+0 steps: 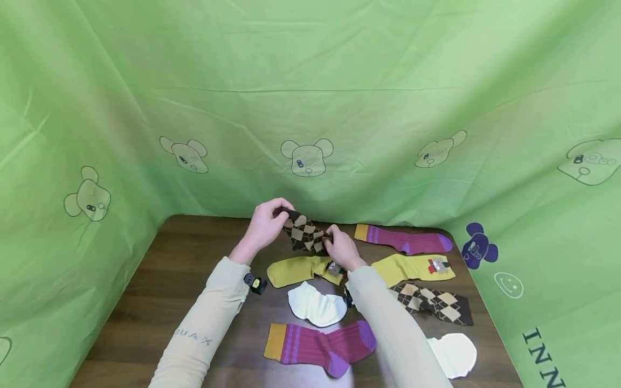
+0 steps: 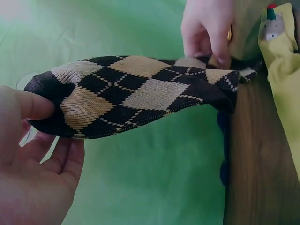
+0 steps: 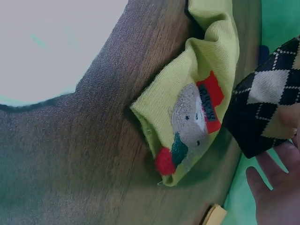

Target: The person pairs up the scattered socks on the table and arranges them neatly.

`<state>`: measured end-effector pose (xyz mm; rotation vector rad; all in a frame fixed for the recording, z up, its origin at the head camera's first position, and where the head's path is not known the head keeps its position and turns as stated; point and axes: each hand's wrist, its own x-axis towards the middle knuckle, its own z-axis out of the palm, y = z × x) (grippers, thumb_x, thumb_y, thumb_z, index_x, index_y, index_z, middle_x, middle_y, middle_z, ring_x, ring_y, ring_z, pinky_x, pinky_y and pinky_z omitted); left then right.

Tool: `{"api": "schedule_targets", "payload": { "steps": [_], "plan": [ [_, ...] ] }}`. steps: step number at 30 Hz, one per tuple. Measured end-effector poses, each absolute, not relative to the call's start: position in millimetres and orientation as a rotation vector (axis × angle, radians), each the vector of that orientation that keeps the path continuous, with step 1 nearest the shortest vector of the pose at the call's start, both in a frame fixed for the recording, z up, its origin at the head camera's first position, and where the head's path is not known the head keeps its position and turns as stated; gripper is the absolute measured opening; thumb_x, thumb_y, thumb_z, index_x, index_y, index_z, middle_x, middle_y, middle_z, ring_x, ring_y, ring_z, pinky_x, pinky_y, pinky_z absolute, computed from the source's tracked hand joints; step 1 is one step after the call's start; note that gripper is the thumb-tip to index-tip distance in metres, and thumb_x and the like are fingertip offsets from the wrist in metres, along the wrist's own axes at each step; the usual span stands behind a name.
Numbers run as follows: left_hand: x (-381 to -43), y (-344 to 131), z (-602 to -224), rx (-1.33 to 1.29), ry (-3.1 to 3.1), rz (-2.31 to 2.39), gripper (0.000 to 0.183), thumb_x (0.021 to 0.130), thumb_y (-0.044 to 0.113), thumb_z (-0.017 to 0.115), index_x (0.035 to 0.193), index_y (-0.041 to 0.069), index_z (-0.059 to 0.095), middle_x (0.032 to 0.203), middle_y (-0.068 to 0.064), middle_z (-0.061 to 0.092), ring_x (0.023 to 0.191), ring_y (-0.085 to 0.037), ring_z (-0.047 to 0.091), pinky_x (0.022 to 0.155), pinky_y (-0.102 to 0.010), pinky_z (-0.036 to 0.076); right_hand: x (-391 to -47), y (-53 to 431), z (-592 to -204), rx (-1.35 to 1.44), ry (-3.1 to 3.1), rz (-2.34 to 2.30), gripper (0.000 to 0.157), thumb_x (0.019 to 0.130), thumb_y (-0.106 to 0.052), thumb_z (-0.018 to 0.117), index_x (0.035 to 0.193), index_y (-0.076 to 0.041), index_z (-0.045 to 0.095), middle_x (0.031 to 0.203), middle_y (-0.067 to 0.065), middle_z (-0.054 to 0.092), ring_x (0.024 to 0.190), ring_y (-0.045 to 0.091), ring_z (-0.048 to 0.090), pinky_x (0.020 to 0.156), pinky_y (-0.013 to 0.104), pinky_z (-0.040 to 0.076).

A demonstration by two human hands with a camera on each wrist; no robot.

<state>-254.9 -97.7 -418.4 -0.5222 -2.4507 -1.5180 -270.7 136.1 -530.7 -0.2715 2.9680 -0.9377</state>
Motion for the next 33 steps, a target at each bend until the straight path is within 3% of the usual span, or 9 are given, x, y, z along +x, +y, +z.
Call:
{"api": "schedule_targets", "payload": {
  "steps": [4,7,11,20,27,33],
  "plan": [
    [-254.8,-112.2,-418.6,-0.472,-2.434,-1.515,0.020,0.086,0.004,0.053,0.087,0.019,0.066,0.084,0.004,0.063,0.070,-0.015,0.056,0.063,-0.033,0.048,-271.1,138.0,-531.8,-0.285,2.956,-0.965,0.023,0.094,-0.017,0.056,0.116,-0.012,0.050,0.099,0.009,0.062,0.055,0.019,0.048,0.057,0.036,0.042],
    [-255.5,-124.3,-418.7,-0.423,-2.422,-1.522,0.019,0.086,0.004,0.054,0.088,0.018,0.066,0.085,0.002,0.063,0.070,-0.017,0.056,0.062,-0.034,0.047,-273.0,138.1,-532.8,-0.285,2.948,-0.988,0.025,0.093,-0.018,0.058,0.117,-0.014,0.054,0.106,0.007,0.062,0.059,0.016,0.051,0.061,0.034,0.043],
    [-256.6,-141.2,-420.8,-0.341,-2.423,-1.501,0.018,0.086,0.004,0.056,0.091,0.017,0.067,0.088,0.001,0.064,0.073,-0.017,0.057,0.064,-0.034,0.045,-274.9,136.2,-531.5,-0.273,2.921,-1.003,0.023,0.092,-0.023,0.059,0.115,-0.017,0.060,0.100,0.000,0.063,0.071,0.012,0.055,0.066,0.033,0.046],
    [-255.6,-174.7,-430.3,-0.214,-2.415,-1.569,0.020,0.090,0.006,0.056,0.107,0.013,0.063,0.102,-0.003,0.063,0.091,-0.016,0.059,0.077,-0.035,0.047,-273.5,134.6,-526.7,-0.260,2.901,-1.082,0.019,0.092,-0.030,0.061,0.105,-0.016,0.064,0.092,-0.003,0.064,0.063,0.013,0.054,0.059,0.032,0.045],
    [-256.8,-197.8,-443.7,-0.075,-2.405,-1.597,0.021,0.092,0.007,0.056,0.112,0.004,0.057,0.103,-0.014,0.063,0.095,-0.025,0.059,0.079,-0.035,0.044,-273.2,128.1,-528.8,-0.298,2.833,-1.329,0.015,0.092,-0.020,0.061,0.104,-0.012,0.062,0.102,0.003,0.065,0.084,0.016,0.059,0.069,0.033,0.048],
    [-256.0,-214.8,-456.0,0.081,-2.487,-1.586,0.026,0.094,0.013,0.056,0.118,0.003,0.051,0.108,-0.018,0.060,0.100,-0.030,0.058,0.079,-0.038,0.044,-270.9,123.5,-527.2,-0.241,2.761,-1.492,0.013,0.090,-0.012,0.063,0.103,-0.011,0.063,0.102,0.004,0.067,0.093,0.018,0.061,0.076,0.035,0.049]
  ]
}}
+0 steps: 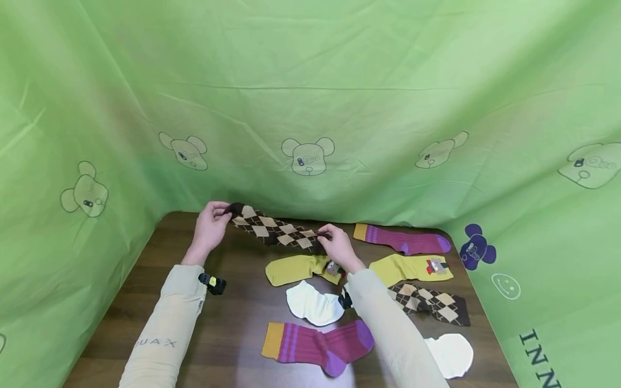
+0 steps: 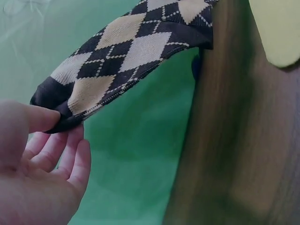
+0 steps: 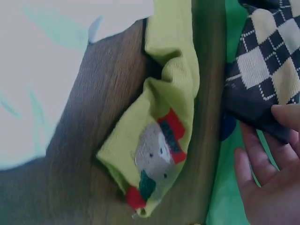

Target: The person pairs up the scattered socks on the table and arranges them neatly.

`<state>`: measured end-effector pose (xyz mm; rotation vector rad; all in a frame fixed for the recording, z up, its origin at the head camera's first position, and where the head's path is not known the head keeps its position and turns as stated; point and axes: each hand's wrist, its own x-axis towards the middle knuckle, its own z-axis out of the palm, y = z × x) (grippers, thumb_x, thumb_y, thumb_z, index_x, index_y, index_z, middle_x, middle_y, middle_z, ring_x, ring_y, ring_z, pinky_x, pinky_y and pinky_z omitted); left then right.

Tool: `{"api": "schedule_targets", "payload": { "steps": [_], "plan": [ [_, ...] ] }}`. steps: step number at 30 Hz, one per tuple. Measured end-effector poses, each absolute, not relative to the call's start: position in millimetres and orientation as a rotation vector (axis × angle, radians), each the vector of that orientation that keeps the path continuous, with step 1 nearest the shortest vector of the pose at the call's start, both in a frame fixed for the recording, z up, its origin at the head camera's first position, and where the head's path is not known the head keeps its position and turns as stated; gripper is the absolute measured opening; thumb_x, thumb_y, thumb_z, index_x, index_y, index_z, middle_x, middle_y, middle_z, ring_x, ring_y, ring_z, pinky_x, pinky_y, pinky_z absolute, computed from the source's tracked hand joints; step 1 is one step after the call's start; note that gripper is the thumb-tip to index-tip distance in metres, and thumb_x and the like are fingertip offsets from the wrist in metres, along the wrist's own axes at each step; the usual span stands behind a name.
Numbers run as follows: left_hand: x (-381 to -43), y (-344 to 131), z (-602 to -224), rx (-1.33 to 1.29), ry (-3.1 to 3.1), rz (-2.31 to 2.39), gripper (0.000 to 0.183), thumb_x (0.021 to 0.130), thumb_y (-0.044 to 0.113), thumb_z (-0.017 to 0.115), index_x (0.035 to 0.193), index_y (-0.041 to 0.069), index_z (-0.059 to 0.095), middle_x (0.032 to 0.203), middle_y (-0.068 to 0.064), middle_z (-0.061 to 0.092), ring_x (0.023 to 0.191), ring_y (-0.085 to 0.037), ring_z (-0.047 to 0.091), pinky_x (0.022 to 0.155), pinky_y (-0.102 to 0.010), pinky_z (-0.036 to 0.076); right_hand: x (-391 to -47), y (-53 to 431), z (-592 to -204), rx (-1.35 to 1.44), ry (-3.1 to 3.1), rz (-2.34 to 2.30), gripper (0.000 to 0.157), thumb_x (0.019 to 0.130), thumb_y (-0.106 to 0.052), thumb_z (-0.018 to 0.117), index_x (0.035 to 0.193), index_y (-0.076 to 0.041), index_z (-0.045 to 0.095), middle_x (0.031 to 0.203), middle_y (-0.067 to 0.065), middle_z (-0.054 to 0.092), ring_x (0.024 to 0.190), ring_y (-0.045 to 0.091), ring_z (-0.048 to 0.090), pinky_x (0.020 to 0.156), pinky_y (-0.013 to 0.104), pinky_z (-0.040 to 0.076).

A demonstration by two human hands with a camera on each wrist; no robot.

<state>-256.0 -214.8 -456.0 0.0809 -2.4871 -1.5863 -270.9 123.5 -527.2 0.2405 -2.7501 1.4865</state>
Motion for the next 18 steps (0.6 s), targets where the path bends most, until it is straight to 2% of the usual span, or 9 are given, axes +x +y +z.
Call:
{"api": "schedule_targets", "payload": {
  "steps": [5,9,13,18],
  "plan": [
    [-255.1,-230.2,-467.9,0.146,-2.497,-1.550,0.026,0.093,0.015,0.059,0.114,0.000,0.058,0.105,-0.019,0.062,0.096,-0.026,0.059,0.076,-0.030,0.044,-268.6,120.7,-529.5,0.168,-2.700,1.598,0.015,0.089,-0.017,0.065,0.102,-0.010,0.064,0.090,0.003,0.067,0.081,0.017,0.060,0.069,0.033,0.049],
    [-254.8,-239.3,-475.3,0.182,-2.485,-1.604,0.029,0.093,0.016,0.059,0.116,-0.002,0.061,0.104,-0.020,0.063,0.085,-0.014,0.059,0.071,-0.023,0.045,-267.0,119.1,-534.3,0.103,-2.660,1.683,0.017,0.089,-0.022,0.065,0.100,-0.009,0.064,0.080,0.003,0.066,0.070,0.018,0.057,0.059,0.030,0.045],
    [-254.4,-244.6,-480.0,0.213,-2.398,-1.826,0.037,0.095,0.018,0.056,0.120,-0.009,0.056,0.111,-0.026,0.059,0.077,-0.003,0.059,0.080,-0.027,0.050,-264.7,116.4,-537.3,0.051,-2.621,1.770,0.017,0.090,-0.024,0.064,0.096,-0.008,0.063,0.078,0.003,0.067,0.064,0.018,0.052,0.055,0.027,0.039],
    [-253.5,-247.7,-483.6,0.260,-2.294,-2.035,0.041,0.098,0.018,0.051,0.121,-0.015,0.051,0.113,-0.023,0.054,0.078,-0.002,0.060,0.085,-0.030,0.048,-262.2,111.6,-538.8,0.010,-2.575,1.887,0.018,0.092,-0.022,0.061,0.096,-0.005,0.060,0.080,0.008,0.067,0.062,0.017,0.052,0.053,0.025,0.039]
  ]
}}
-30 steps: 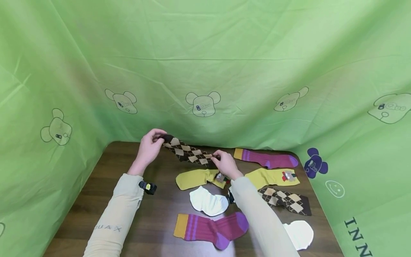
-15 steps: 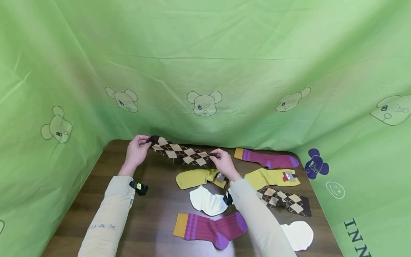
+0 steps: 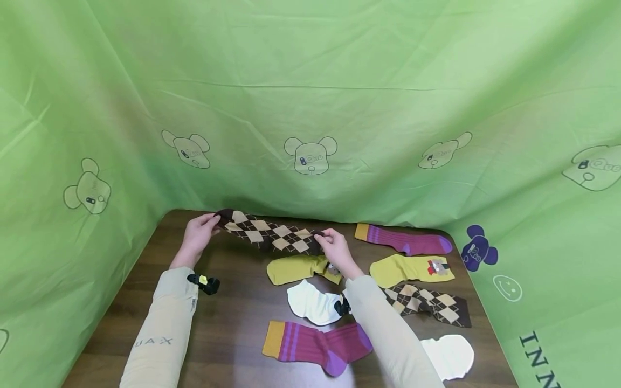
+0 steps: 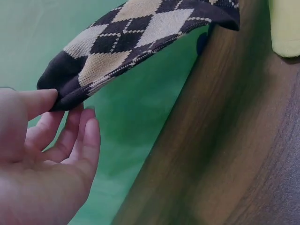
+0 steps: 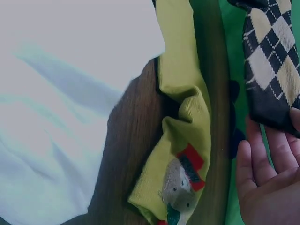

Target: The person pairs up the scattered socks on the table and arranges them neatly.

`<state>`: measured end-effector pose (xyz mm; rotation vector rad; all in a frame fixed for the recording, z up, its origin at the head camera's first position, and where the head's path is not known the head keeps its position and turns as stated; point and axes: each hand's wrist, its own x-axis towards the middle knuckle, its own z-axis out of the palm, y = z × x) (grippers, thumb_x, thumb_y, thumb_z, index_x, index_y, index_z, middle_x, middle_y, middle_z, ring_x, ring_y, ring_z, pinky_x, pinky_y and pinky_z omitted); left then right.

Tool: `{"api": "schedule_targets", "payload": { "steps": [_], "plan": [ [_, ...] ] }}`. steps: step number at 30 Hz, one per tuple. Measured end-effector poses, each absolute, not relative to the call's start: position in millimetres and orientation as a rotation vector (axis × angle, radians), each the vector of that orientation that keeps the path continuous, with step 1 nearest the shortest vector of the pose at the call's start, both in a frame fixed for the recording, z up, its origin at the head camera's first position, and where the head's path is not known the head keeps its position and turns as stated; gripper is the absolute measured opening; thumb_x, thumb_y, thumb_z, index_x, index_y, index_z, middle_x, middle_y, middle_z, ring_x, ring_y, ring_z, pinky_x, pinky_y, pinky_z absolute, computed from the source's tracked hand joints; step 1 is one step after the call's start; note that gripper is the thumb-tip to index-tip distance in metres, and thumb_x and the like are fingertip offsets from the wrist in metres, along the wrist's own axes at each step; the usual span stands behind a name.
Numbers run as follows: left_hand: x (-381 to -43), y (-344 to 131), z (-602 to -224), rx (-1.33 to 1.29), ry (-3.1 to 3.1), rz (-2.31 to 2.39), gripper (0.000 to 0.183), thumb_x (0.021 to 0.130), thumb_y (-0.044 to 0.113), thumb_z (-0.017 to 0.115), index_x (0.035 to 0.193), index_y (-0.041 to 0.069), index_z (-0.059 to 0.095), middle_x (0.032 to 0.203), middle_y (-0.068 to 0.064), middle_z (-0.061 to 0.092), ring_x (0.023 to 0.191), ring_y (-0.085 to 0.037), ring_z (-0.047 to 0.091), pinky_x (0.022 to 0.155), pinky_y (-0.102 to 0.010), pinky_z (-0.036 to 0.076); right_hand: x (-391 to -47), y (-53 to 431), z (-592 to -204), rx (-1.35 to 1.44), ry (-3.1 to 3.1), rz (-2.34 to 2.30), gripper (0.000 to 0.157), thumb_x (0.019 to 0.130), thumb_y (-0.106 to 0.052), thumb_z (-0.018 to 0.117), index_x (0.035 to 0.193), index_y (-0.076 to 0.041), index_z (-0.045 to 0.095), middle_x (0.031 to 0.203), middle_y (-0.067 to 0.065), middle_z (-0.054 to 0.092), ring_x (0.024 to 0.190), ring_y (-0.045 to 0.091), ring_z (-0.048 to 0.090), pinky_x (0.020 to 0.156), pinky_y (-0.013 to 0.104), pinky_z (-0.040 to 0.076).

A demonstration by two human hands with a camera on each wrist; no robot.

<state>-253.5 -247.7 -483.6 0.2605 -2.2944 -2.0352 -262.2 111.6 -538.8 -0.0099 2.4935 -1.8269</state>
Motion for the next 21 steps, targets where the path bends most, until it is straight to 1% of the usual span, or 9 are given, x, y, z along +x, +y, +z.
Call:
{"api": "schedule_targets", "payload": {
  "steps": [4,7,9,11,15,18,21],
  "plan": [
    [-252.6,-247.0,-483.8,0.260,-2.231,-2.151,0.038,0.098,0.020,0.049,0.116,-0.014,0.050,0.102,-0.014,0.057,0.077,-0.006,0.061,0.087,-0.033,0.047,-260.3,109.0,-541.7,0.029,2.431,-1.883,0.018,0.093,-0.021,0.059,0.096,-0.003,0.058,0.080,0.008,0.067,0.063,0.016,0.057,0.055,0.024,0.044],
    [-251.6,-245.0,-482.9,0.253,-2.159,-2.257,0.032,0.098,0.021,0.049,0.107,-0.009,0.049,0.097,-0.008,0.057,0.078,-0.008,0.062,0.086,-0.033,0.048,-258.2,107.4,-544.0,0.029,2.391,-1.916,0.016,0.094,-0.018,0.058,0.098,-0.002,0.057,0.078,0.008,0.066,0.061,0.018,0.056,0.054,0.026,0.044],
    [-251.0,-244.4,-482.2,0.243,-2.087,-2.345,0.029,0.098,0.022,0.049,0.104,-0.006,0.049,0.096,-0.007,0.056,0.080,-0.009,0.062,0.085,-0.031,0.048,-257.2,106.4,-544.7,0.017,2.374,-1.932,0.013,0.094,-0.013,0.056,0.099,-0.001,0.055,0.077,0.010,0.066,0.060,0.020,0.054,0.053,0.027,0.043],
    [-250.1,-245.1,-481.8,0.235,-2.027,-2.418,0.027,0.098,0.022,0.049,0.105,-0.005,0.049,0.096,-0.006,0.057,0.081,-0.010,0.062,0.084,-0.028,0.048,-256.9,105.9,-545.7,0.004,2.367,-1.941,0.011,0.094,-0.009,0.055,0.101,0.000,0.054,0.077,0.011,0.065,0.061,0.021,0.055,0.055,0.028,0.044],
    [-247.9,-249.8,-481.9,0.213,-1.991,-2.486,0.030,0.099,0.022,0.048,0.111,-0.005,0.049,0.094,-0.004,0.060,0.083,-0.012,0.063,0.088,-0.029,0.047,-257.3,105.9,-547.4,0.012,2.397,-1.923,0.014,0.093,-0.005,0.055,0.105,0.002,0.055,0.078,0.011,0.064,0.064,0.019,0.056,0.062,0.034,0.048],
    [-246.2,-254.6,-482.7,0.210,-2.037,-2.445,0.035,0.099,0.024,0.047,0.115,-0.007,0.049,0.092,-0.003,0.062,0.082,-0.012,0.063,0.089,-0.032,0.046,-257.6,105.2,-548.1,0.036,2.407,-1.912,0.018,0.092,-0.006,0.058,0.107,0.004,0.057,0.082,0.011,0.066,0.066,0.017,0.058,0.067,0.039,0.051],
    [-245.5,-258.8,-484.4,0.229,-2.091,-2.366,0.039,0.099,0.022,0.047,0.121,-0.011,0.045,0.092,-0.002,0.061,0.079,-0.011,0.062,0.088,-0.033,0.047,-257.7,103.4,-547.5,0.057,2.408,-1.908,0.021,0.090,-0.009,0.061,0.107,0.004,0.059,0.086,0.012,0.068,0.068,0.017,0.061,0.070,0.041,0.051]
  ]
}}
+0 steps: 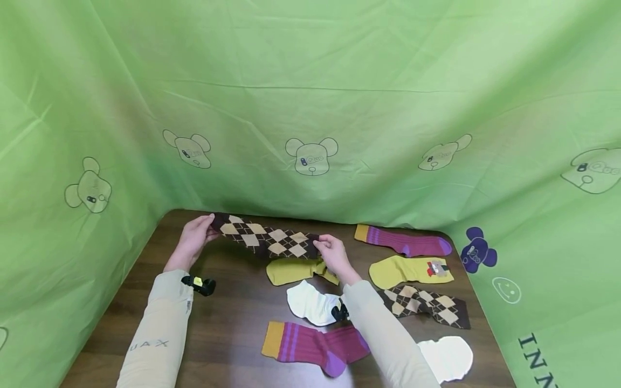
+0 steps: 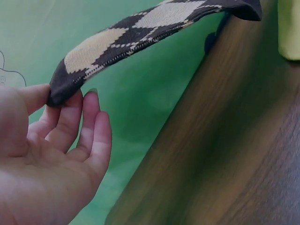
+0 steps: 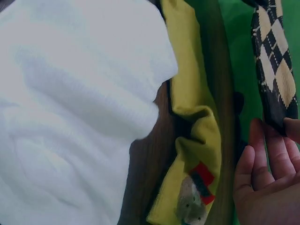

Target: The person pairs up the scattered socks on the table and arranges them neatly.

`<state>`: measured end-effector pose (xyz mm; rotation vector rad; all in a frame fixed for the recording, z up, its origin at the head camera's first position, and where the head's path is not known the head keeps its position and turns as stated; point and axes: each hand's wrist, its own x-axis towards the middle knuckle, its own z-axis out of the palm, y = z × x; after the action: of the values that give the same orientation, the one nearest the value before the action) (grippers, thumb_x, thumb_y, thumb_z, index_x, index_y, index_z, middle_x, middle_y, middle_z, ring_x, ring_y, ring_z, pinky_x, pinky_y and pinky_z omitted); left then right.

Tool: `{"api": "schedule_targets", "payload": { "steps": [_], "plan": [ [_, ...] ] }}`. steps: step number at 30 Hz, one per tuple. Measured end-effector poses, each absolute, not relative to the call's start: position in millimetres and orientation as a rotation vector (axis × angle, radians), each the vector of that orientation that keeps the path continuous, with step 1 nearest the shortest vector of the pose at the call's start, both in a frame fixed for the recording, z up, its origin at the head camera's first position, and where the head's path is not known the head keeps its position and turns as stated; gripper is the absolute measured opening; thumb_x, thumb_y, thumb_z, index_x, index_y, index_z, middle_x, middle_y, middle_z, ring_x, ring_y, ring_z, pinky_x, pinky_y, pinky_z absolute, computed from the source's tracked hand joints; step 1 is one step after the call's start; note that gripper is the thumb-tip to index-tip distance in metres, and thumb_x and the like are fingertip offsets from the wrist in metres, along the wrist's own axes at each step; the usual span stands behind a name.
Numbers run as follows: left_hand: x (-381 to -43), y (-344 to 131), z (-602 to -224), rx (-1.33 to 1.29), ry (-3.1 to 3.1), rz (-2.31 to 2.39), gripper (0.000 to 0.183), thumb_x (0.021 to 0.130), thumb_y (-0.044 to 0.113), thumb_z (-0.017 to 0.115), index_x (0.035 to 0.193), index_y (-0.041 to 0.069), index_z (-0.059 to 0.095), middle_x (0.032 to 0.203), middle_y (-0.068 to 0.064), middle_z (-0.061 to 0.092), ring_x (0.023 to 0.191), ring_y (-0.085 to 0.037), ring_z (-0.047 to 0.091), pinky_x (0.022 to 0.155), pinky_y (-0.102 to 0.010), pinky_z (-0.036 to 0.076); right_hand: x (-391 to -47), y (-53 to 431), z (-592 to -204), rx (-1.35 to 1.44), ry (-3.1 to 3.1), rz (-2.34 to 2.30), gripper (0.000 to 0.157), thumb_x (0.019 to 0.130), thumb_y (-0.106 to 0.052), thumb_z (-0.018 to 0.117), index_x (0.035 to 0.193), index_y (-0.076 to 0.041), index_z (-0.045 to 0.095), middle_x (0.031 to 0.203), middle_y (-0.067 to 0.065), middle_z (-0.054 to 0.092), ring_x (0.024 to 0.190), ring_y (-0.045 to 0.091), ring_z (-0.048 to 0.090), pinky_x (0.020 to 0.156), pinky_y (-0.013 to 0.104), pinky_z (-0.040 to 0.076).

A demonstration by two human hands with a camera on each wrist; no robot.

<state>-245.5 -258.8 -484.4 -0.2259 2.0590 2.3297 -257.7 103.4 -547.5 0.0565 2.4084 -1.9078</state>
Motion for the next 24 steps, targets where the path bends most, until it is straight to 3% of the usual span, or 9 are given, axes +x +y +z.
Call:
{"api": "schedule_targets", "payload": {
  "steps": [7,12,16,19,24],
  "plan": [
    [-243.5,-268.9,-489.4,-0.271,2.170,2.259,0.043,0.097,0.012,0.050,0.131,-0.012,0.038,0.104,-0.008,0.052,0.078,-0.009,0.061,0.082,-0.028,0.050,-258.0,93.6,-540.5,0.029,2.375,-1.966,0.019,0.090,-0.008,0.062,0.104,0.004,0.059,0.088,0.016,0.068,0.071,0.024,0.062,0.071,0.044,0.051],
    [-240.8,-276.1,-490.3,-0.270,2.212,2.259,0.036,0.097,0.008,0.050,0.127,-0.011,0.042,0.101,-0.005,0.055,0.079,-0.008,0.061,0.087,-0.034,0.048,-249.2,83.6,-520.4,-0.019,2.362,-1.984,0.024,0.090,-0.002,0.060,0.108,0.008,0.048,0.092,0.024,0.066,0.076,0.039,0.061,0.062,0.030,0.050],
    [-240.1,-281.1,-491.5,-0.304,2.230,2.280,0.029,0.095,0.006,0.052,0.119,-0.008,0.045,0.091,0.003,0.061,0.077,-0.008,0.062,0.083,-0.031,0.050,-249.9,73.2,-518.5,-0.046,2.398,-1.998,0.017,0.088,0.001,0.060,0.099,0.007,0.048,0.085,0.025,0.064,0.073,0.046,0.058,0.053,0.023,0.044],
    [-241.6,-285.0,-492.4,-0.348,2.336,2.201,0.027,0.094,0.007,0.054,0.115,-0.007,0.046,0.085,0.006,0.062,0.073,-0.008,0.062,0.075,-0.025,0.052,-257.9,66.9,-528.3,-0.061,2.493,-1.953,0.008,0.088,-0.001,0.061,0.096,0.001,0.059,0.078,0.018,0.065,0.066,0.035,0.059,0.053,0.023,0.044],
    [-244.3,-292.3,-490.1,-0.394,2.505,2.039,0.030,0.093,0.008,0.056,0.117,-0.010,0.047,0.085,-0.001,0.064,0.071,-0.010,0.063,0.067,-0.020,0.052,-258.6,57.8,-522.2,-0.116,2.613,-1.789,0.017,0.090,-0.004,0.058,0.102,-0.007,0.071,0.082,0.009,0.069,0.065,0.017,0.058,0.057,0.025,0.045]
  ]
}}
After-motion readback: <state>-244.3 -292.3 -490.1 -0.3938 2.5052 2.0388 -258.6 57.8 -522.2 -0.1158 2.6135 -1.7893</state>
